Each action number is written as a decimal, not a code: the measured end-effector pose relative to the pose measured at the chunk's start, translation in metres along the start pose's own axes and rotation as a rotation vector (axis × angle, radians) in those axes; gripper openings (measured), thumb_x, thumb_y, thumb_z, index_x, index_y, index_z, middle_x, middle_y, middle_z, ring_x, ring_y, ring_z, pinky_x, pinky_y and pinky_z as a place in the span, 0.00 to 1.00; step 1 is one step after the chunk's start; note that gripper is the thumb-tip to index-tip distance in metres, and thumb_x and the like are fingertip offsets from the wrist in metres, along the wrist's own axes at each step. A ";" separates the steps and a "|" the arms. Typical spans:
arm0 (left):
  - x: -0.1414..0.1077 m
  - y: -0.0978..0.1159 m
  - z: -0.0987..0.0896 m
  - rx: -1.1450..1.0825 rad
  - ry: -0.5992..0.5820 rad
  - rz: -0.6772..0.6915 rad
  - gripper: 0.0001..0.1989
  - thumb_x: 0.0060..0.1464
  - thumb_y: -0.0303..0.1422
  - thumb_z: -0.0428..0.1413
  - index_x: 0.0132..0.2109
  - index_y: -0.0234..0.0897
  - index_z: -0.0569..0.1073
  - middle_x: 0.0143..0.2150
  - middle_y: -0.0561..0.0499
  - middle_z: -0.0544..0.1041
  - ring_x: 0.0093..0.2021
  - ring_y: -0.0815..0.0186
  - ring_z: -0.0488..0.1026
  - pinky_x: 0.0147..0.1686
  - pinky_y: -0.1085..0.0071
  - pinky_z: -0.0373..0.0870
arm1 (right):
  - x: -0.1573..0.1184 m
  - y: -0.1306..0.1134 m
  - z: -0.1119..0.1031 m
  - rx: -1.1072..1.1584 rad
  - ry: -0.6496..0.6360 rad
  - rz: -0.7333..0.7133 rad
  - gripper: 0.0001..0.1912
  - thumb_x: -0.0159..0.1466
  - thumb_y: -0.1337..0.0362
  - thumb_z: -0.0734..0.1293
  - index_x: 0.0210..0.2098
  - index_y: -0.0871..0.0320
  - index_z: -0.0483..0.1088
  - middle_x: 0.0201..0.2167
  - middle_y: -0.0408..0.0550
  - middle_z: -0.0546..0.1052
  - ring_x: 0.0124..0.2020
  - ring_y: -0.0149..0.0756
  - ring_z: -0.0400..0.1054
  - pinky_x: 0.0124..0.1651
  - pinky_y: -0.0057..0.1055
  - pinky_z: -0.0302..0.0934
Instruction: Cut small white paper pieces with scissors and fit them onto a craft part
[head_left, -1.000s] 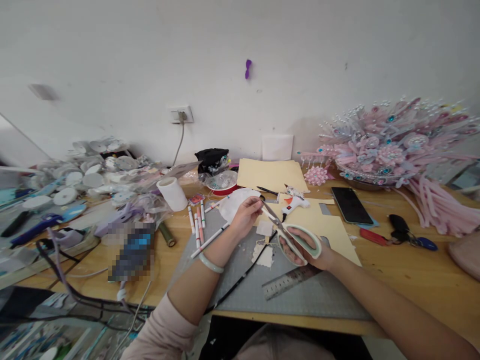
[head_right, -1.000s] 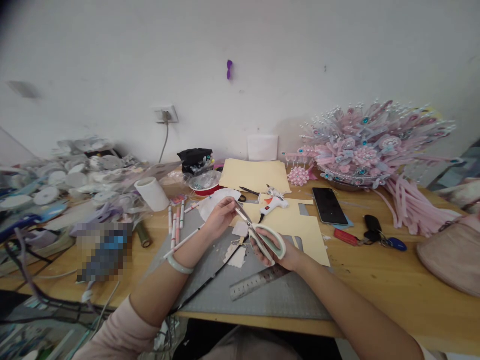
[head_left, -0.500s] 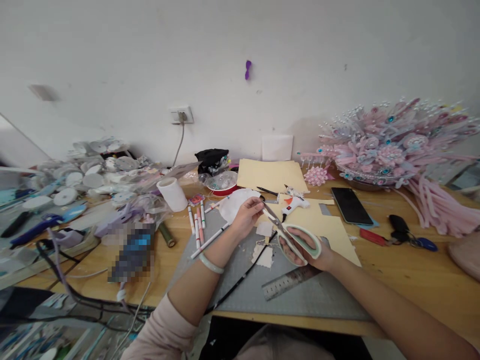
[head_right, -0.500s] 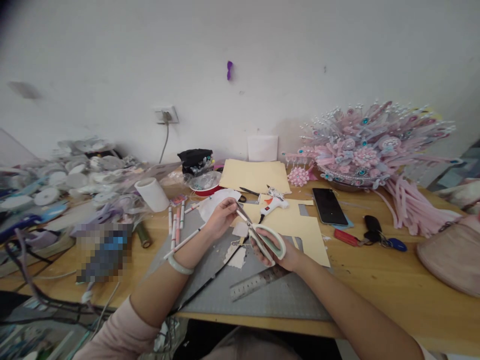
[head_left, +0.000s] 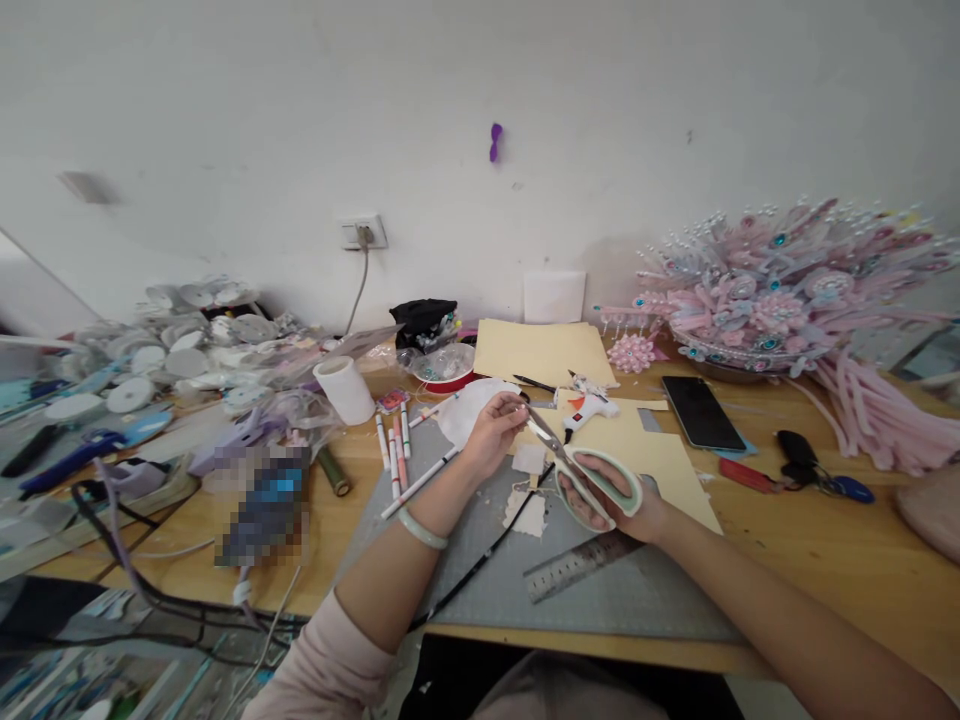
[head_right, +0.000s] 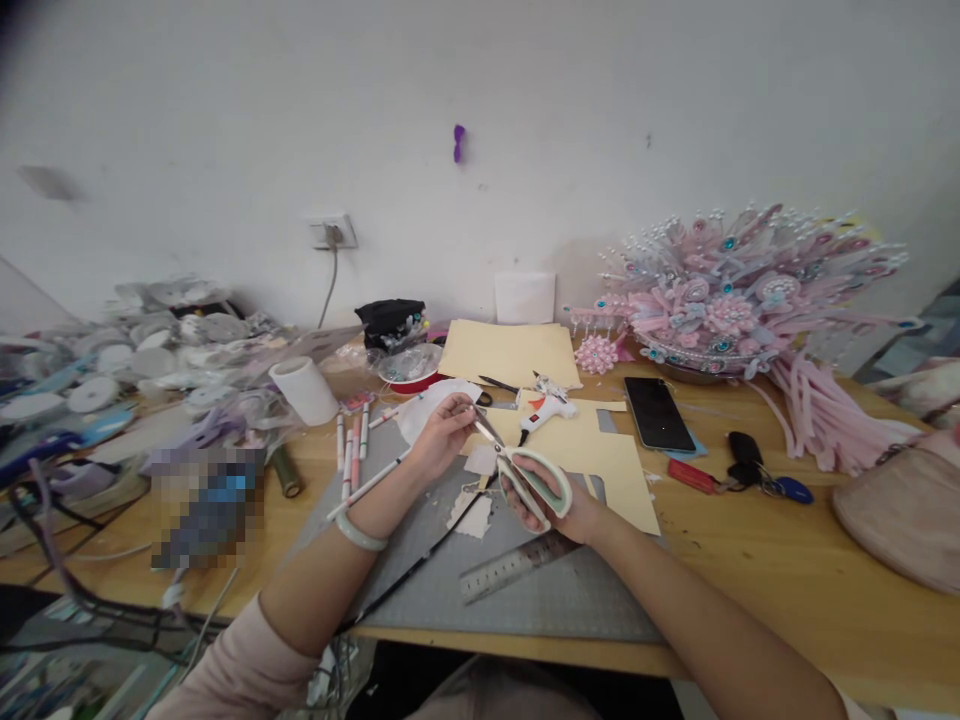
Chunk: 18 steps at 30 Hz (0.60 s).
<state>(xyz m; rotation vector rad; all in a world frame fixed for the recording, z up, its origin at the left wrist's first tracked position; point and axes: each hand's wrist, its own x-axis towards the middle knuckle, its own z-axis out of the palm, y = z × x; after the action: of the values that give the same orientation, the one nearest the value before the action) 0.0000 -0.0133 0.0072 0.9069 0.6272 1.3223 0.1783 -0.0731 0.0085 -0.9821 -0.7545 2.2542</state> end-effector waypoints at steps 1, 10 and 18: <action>0.000 0.000 0.000 0.010 -0.010 0.001 0.12 0.34 0.28 0.63 0.31 0.36 0.70 0.25 0.56 0.69 0.28 0.74 0.66 0.31 0.76 0.60 | -0.001 -0.001 0.001 0.012 0.012 0.016 0.14 0.56 0.56 0.63 0.26 0.63 0.68 0.19 0.44 0.69 0.16 0.24 0.60 0.12 0.19 0.47; -0.002 -0.001 0.002 0.008 -0.044 -0.062 0.14 0.34 0.28 0.63 0.33 0.35 0.72 0.27 0.55 0.69 0.29 0.74 0.65 0.33 0.76 0.61 | 0.001 0.002 0.000 -0.032 0.052 -0.013 0.14 0.57 0.57 0.63 0.27 0.63 0.68 0.18 0.44 0.68 0.15 0.23 0.60 0.12 0.18 0.46; -0.002 0.000 0.003 -0.038 -0.059 -0.105 0.13 0.33 0.29 0.64 0.31 0.33 0.72 0.27 0.55 0.70 0.28 0.74 0.66 0.33 0.76 0.62 | 0.002 0.004 -0.002 -0.155 0.024 -0.082 0.16 0.55 0.53 0.64 0.28 0.62 0.67 0.16 0.42 0.67 0.13 0.22 0.56 0.11 0.18 0.46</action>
<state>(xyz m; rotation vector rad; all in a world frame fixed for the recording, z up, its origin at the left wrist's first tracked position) 0.0021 -0.0161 0.0081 0.8675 0.5935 1.2056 0.1777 -0.0742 0.0039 -1.0281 -0.9528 2.1356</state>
